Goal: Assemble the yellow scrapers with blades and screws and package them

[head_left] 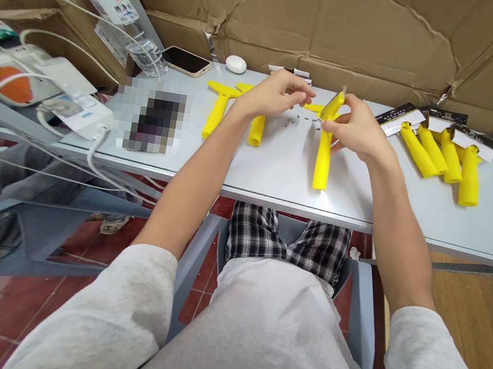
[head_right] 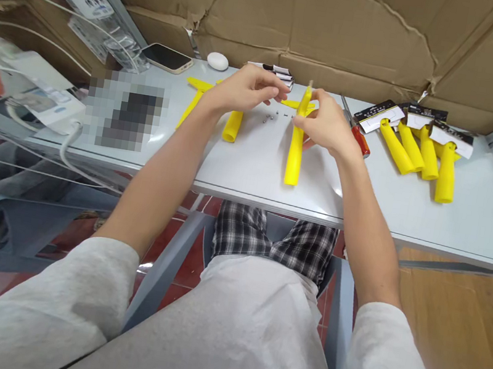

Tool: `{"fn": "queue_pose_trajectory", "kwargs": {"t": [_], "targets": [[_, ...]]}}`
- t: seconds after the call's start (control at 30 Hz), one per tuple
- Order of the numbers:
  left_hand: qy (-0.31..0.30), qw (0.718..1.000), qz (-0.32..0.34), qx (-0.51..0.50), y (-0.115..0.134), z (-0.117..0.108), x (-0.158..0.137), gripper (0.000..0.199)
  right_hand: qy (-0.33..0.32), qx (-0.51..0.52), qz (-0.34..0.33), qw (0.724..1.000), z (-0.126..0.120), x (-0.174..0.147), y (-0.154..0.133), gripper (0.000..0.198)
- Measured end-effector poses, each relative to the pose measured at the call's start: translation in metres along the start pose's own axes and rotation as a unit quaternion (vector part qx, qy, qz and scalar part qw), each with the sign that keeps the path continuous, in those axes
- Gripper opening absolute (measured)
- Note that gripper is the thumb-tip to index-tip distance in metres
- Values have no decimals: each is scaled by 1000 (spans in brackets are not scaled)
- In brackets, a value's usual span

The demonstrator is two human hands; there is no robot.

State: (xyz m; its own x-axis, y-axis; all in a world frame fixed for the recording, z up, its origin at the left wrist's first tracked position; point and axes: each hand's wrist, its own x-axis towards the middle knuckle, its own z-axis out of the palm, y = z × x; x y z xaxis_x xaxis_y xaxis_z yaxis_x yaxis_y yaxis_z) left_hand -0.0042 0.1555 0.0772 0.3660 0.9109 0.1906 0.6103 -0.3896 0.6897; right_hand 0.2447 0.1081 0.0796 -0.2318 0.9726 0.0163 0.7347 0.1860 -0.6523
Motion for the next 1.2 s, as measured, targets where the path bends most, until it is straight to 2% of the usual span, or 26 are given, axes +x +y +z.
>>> {"fn": "queue_pose_trajectory", "kwargs": {"t": [0.1, 0.2, 0.3, 0.43, 0.57, 0.67, 0.8, 0.9, 1.03, 1.2], "targets": [[-24, 998, 28, -43, 7, 2, -4, 54, -13, 86, -6, 996, -4, 3, 5, 51], [-49, 996, 53, -49, 6, 4, -5, 62, -43, 138, 8, 989, -4, 5, 8, 50], [-60, 996, 41, -47, 2, 7, -2, 62, -58, 166, 30, 984, -6, 8, 11, 48], [-65, 997, 22, -42, -4, 9, 2, 63, -33, 173, 46, 983, -15, 10, 18, 32], [-84, 996, 13, -9, -7, 8, 4, 57, 8, 119, 52, 992, -23, 9, 28, 21], [-113, 993, -3, 23, -8, 7, 5, 47, -17, 57, 67, 996, -27, 9, 34, 19], [-133, 991, -13, 28, -7, 8, 5, 37, -50, 34, 61, 996, -28, 7, 35, 15], [-144, 989, -31, 15, -4, 9, 2, 37, -39, -9, 59, 997, -30, 7, 32, 18], [-129, 991, -37, 21, 2, 11, -2, 35, -8, -75, 62, 995, -35, 8, 35, 23], [-139, 989, -44, 11, 1, 10, -1, 42, 3, -123, 52, 991, -42, 11, 48, 13]]}}
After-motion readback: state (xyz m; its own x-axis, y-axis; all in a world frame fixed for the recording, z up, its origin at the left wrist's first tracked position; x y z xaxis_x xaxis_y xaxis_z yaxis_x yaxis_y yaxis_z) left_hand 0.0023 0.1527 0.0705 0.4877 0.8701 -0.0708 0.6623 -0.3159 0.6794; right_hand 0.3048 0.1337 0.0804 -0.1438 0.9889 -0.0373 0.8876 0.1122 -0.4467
